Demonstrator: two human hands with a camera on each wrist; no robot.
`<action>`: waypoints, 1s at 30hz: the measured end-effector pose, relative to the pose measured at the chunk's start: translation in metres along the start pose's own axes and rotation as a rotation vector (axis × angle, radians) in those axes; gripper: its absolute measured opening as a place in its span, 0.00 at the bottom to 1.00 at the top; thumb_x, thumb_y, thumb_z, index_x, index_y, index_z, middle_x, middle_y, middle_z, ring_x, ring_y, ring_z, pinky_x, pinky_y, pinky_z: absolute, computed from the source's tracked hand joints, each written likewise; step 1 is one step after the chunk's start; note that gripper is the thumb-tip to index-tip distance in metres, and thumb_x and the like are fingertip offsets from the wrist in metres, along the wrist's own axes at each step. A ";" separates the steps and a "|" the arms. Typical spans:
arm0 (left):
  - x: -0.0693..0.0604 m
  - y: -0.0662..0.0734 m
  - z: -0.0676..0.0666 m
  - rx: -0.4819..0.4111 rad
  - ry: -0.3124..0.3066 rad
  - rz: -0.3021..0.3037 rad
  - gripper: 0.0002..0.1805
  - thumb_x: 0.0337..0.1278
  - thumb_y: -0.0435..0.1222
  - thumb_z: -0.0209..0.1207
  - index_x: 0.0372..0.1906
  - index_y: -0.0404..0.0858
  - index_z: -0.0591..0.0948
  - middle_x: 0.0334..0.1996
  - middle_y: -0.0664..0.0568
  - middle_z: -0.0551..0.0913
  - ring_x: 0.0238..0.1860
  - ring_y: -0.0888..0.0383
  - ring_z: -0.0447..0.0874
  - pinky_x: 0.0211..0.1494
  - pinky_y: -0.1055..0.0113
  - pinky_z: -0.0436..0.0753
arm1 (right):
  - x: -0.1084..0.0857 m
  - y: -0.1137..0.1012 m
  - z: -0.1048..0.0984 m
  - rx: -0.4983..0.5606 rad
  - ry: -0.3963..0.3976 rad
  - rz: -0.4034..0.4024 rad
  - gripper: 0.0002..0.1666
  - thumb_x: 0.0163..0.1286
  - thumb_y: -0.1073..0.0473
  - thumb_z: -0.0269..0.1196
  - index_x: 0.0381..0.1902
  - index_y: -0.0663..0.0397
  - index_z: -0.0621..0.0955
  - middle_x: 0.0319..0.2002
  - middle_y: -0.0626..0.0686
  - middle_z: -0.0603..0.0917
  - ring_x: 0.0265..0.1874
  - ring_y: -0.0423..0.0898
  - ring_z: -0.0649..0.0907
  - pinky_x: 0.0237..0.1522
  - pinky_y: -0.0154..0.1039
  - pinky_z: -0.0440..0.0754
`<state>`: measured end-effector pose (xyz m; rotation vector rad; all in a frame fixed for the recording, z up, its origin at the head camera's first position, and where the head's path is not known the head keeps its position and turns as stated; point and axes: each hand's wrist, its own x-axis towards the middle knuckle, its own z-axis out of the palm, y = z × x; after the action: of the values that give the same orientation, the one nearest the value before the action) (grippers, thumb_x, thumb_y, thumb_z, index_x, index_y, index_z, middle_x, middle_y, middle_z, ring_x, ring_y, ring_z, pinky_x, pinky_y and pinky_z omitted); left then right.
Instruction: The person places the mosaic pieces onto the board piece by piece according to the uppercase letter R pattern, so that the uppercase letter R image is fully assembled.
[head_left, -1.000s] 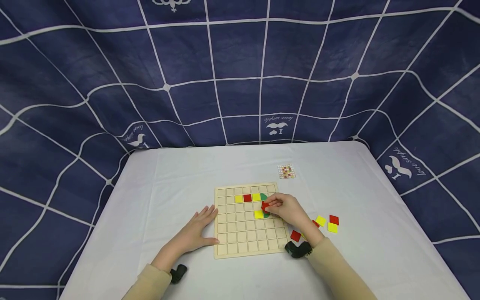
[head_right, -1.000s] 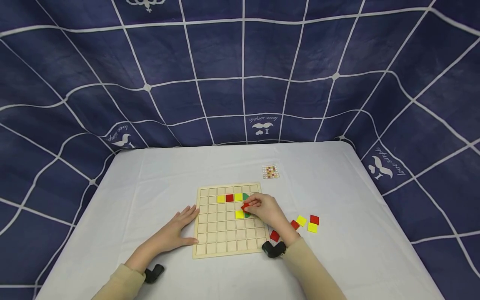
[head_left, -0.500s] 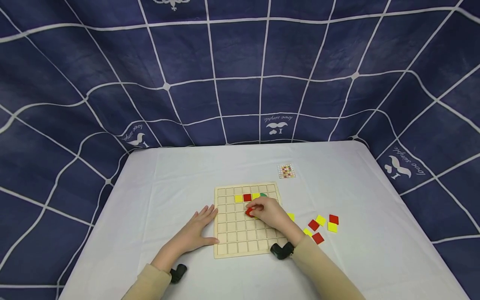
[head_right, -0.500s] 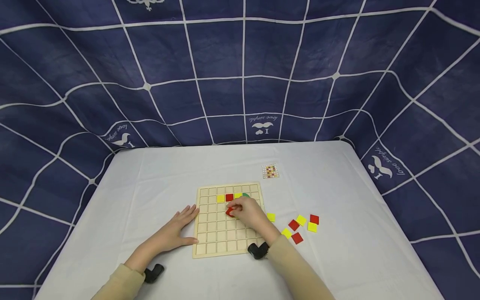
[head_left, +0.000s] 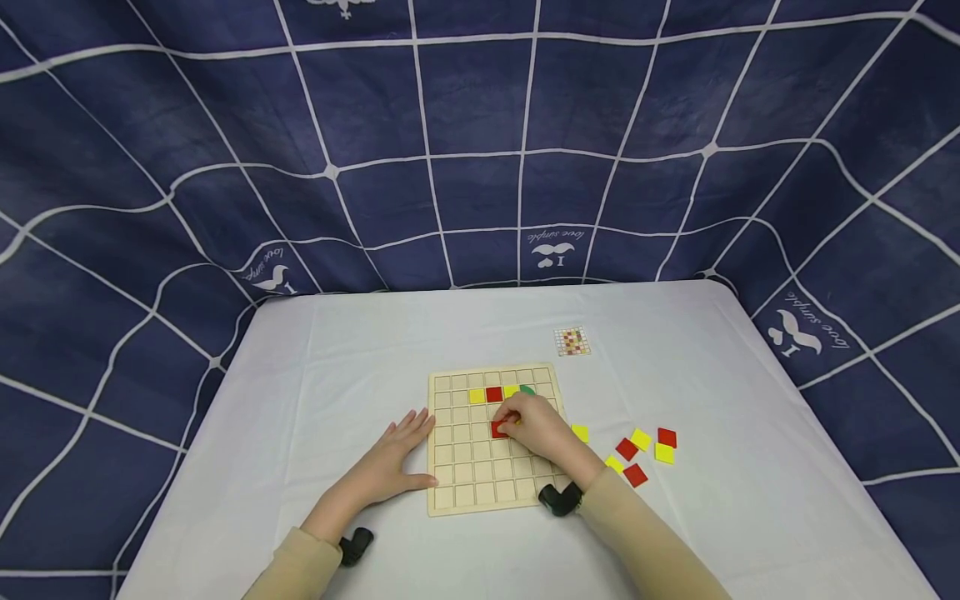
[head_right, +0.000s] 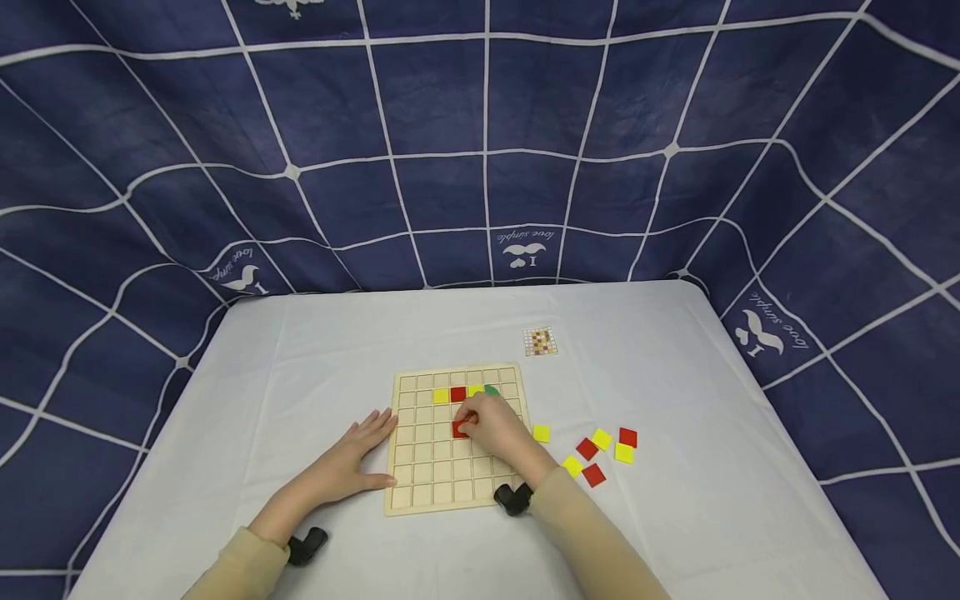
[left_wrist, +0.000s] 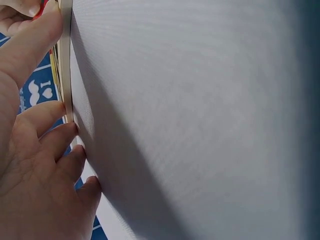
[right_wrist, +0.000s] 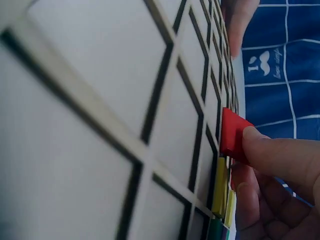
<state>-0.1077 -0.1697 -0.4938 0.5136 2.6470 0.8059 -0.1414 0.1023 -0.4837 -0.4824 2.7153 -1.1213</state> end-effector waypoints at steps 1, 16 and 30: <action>0.000 0.000 0.000 0.001 0.000 0.000 0.53 0.45 0.49 0.73 0.75 0.37 0.61 0.78 0.45 0.54 0.80 0.44 0.44 0.80 0.43 0.46 | 0.000 0.000 0.000 -0.004 0.005 0.005 0.04 0.61 0.64 0.70 0.33 0.49 0.87 0.30 0.43 0.81 0.30 0.36 0.77 0.33 0.28 0.78; 0.001 -0.003 0.001 0.004 -0.005 0.011 0.53 0.46 0.49 0.73 0.75 0.37 0.61 0.78 0.45 0.53 0.80 0.44 0.44 0.80 0.43 0.46 | 0.005 0.004 0.008 -0.061 0.031 -0.030 0.04 0.59 0.63 0.72 0.32 0.48 0.88 0.29 0.42 0.80 0.31 0.36 0.75 0.33 0.27 0.76; 0.002 -0.004 0.002 0.015 -0.007 0.014 0.53 0.46 0.51 0.72 0.75 0.37 0.61 0.78 0.46 0.53 0.80 0.44 0.44 0.80 0.43 0.47 | -0.009 0.015 -0.020 0.136 0.104 0.100 0.06 0.63 0.60 0.69 0.40 0.50 0.87 0.34 0.44 0.83 0.31 0.38 0.79 0.35 0.30 0.79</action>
<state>-0.1100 -0.1711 -0.4982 0.5380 2.6476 0.7871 -0.1423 0.1281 -0.4803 -0.2719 2.6908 -1.3272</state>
